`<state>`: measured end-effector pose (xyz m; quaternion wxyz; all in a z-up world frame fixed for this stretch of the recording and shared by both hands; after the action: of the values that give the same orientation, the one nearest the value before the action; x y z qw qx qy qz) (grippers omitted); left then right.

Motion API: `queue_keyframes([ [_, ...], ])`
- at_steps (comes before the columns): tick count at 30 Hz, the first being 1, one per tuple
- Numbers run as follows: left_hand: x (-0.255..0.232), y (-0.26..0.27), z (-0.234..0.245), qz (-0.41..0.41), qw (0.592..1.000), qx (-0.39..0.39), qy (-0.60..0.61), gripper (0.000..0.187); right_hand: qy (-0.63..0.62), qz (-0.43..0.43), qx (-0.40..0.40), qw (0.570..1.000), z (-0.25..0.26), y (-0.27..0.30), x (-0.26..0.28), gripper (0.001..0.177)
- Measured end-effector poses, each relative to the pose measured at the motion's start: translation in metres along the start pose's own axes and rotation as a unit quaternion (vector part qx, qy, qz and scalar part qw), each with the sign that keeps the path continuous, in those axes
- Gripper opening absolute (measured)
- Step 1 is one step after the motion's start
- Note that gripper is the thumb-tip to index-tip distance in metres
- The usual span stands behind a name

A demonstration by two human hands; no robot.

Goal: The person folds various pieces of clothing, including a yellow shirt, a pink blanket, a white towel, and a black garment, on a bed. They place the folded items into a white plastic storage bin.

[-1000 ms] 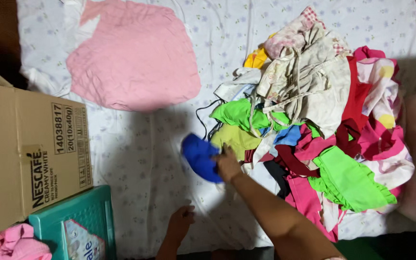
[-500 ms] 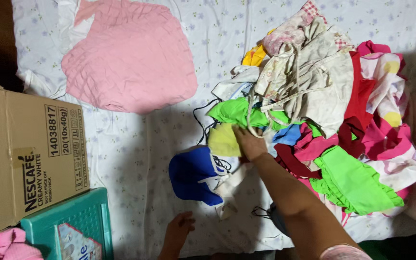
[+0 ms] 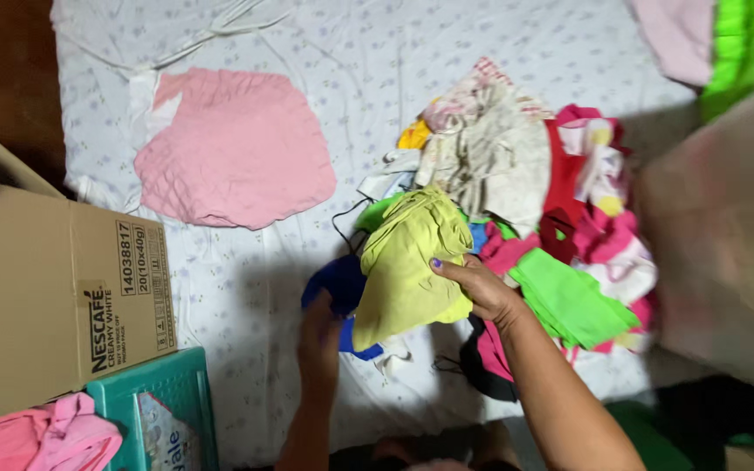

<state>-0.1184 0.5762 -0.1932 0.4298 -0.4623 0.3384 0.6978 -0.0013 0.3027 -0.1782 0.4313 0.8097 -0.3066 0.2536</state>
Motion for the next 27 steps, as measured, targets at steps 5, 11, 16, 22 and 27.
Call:
queue_keyframes([
  [5,-0.123,-0.017,-0.017,-0.017,0.973,0.18,0.143,0.064,0.024,0.028,-0.039,0.999,-0.009,0.064,0.013,0.039],
  [11,-0.194,0.029,-0.091,-0.147,0.918,0.316,0.186,0.095,0.126,0.101,0.012,0.987,-0.033,0.093,0.026,0.044],
  [16,-0.139,0.036,-0.115,0.282,0.829,0.297,0.38,0.074,0.207,0.102,-0.052,0.972,-0.011,0.133,0.048,0.056],
  [22,-0.185,0.037,-0.105,0.277,0.648,0.336,0.625,0.076,0.071,0.165,-0.056,0.982,-0.007,0.165,0.048,0.065],
  [27,-0.204,0.043,-0.108,0.273,0.648,0.343,0.623,0.074,-0.007,0.129,-0.043,0.991,0.009,0.171,0.03,0.06],
])
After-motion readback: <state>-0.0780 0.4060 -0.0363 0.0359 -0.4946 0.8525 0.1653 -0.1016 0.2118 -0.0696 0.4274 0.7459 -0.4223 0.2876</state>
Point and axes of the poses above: each hand's wrist, its own y-axis away from the middle knuckle, its own z-axis out of the back of the hand, x = y × z, the point moved 8 cm from there along -y, towards the middle knuckle, and after that the axes turned 2 degrees about z, right-handed, at the moved point
